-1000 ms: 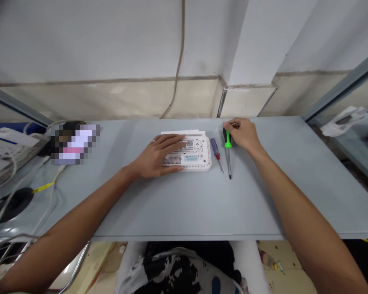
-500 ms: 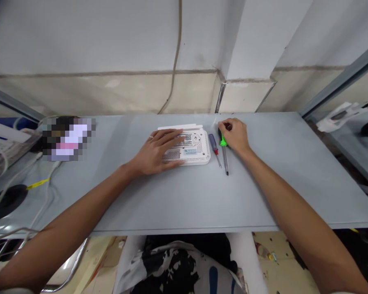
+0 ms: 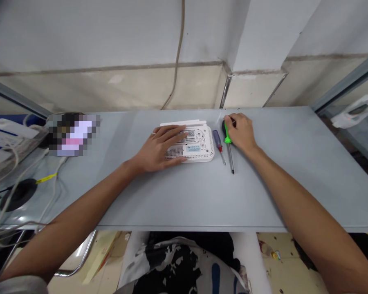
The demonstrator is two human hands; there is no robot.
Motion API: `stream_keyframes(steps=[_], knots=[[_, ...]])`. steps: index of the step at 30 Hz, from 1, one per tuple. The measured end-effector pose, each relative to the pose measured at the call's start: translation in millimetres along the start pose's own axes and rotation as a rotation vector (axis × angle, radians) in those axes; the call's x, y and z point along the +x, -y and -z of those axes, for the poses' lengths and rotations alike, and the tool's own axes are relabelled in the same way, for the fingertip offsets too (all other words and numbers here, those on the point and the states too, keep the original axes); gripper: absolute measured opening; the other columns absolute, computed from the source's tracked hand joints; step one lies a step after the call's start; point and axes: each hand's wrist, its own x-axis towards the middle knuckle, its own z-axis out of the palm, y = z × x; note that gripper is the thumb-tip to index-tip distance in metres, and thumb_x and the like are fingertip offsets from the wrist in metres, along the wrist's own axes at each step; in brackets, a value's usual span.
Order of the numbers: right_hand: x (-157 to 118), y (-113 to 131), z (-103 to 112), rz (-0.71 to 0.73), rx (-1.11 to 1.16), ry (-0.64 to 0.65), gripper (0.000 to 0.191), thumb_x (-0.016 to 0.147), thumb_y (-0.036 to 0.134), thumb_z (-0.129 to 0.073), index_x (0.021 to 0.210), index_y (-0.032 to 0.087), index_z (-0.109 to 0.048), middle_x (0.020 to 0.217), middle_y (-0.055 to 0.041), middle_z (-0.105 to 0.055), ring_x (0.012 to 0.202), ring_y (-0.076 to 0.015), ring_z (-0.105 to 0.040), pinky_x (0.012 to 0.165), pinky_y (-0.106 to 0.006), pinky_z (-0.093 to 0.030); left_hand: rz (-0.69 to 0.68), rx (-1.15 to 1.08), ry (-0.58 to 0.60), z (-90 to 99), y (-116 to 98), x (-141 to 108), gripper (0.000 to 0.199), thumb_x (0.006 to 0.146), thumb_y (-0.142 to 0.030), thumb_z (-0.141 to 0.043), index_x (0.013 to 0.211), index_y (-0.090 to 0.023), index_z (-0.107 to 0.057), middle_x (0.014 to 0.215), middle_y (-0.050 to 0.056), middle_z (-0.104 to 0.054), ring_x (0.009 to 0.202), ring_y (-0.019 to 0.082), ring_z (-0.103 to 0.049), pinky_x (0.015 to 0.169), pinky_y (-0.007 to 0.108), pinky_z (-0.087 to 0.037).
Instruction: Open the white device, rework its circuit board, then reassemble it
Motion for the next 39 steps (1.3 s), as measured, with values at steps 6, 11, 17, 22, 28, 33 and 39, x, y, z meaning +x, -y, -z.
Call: stream_keyframes(steps=[6,11,17,22,28,33,39], knots=[[-1.3,3.5,8.2,0.074,0.067,0.104,0.029,0.094,0.046,-0.064,0.111,0.027,-0.078,0.115,-0.0123,-0.063,0.11,-0.0317,-0.065,0.098,-0.054,-0.056,0.006,0.011,0.015,1.5,-1.1,-0.7,0.067,0.1,-0.06,-0.061,0.156,-0.024,-0.053,0.165,0.013,-0.05,0.149,0.037,-0.047,0.12,0.06,-0.039],[-8.4,6.3,11.1,0.226,-0.03,0.177,0.022,0.092,0.043,-0.067,0.096,0.025,-0.078,0.128,-0.0148,-0.056,0.132,-0.0387,-0.052,0.114,-0.065,-0.043,0.01,0.013,0.03,3.0,-2.7,-1.1,0.067,0.101,-0.061,-0.06,0.156,-0.023,-0.052,0.166,0.014,-0.048,0.149,0.037,-0.046,0.119,0.06,-0.039],[-8.8,5.9,10.2,0.235,-0.032,0.203,0.023,0.092,0.044,-0.065,0.099,0.026,-0.078,0.124,-0.014,-0.06,0.131,-0.0385,-0.053,0.116,-0.065,-0.04,0.004,0.022,0.019,2.7,-2.0,-1.8,0.067,0.102,-0.062,-0.058,0.156,-0.022,-0.053,0.166,0.014,-0.048,0.15,0.037,-0.046,0.119,0.058,-0.039],[-5.1,6.2,11.8,0.252,-0.006,0.221,0.02,0.094,0.042,-0.064,0.096,0.027,-0.078,0.119,-0.0132,-0.063,0.128,-0.0368,-0.055,0.115,-0.063,-0.042,0.01,0.009,0.022,3.4,-1.3,-1.8,0.066,0.101,-0.061,-0.059,0.156,-0.024,-0.053,0.166,0.014,-0.049,0.149,0.037,-0.047,0.12,0.059,-0.039],[-5.9,5.2,10.0,0.196,0.0,0.206,0.018,0.093,0.04,-0.065,0.094,0.027,-0.076,0.118,-0.0128,-0.062,0.125,-0.0365,-0.056,0.111,-0.061,-0.047,0.01,0.0,0.012,2.7,-1.0,-1.0,0.066,0.1,-0.059,-0.062,0.156,-0.026,-0.052,0.165,0.013,-0.051,0.148,0.037,-0.048,0.119,0.059,-0.039],[-8.1,9.8,8.0,0.203,-0.005,0.179,0.017,0.09,0.041,-0.068,0.093,0.025,-0.073,0.117,-0.0131,-0.062,0.122,-0.036,-0.057,0.112,-0.06,-0.047,0.017,-0.002,0.021,3.3,-1.0,-0.8,0.066,0.1,-0.06,-0.062,0.156,-0.025,-0.053,0.165,0.013,-0.05,0.148,0.037,-0.047,0.121,0.059,-0.038],[-13.3,17.9,4.0,0.206,-0.053,0.144,0.019,0.09,0.041,-0.066,0.096,0.025,-0.073,0.12,-0.0136,-0.062,0.122,-0.0373,-0.056,0.106,-0.063,-0.05,0.002,0.01,0.008,2.7,-0.1,-1.1,0.066,0.101,-0.059,-0.062,0.156,-0.024,-0.053,0.165,0.013,-0.051,0.148,0.037,-0.048,0.119,0.059,-0.039]])
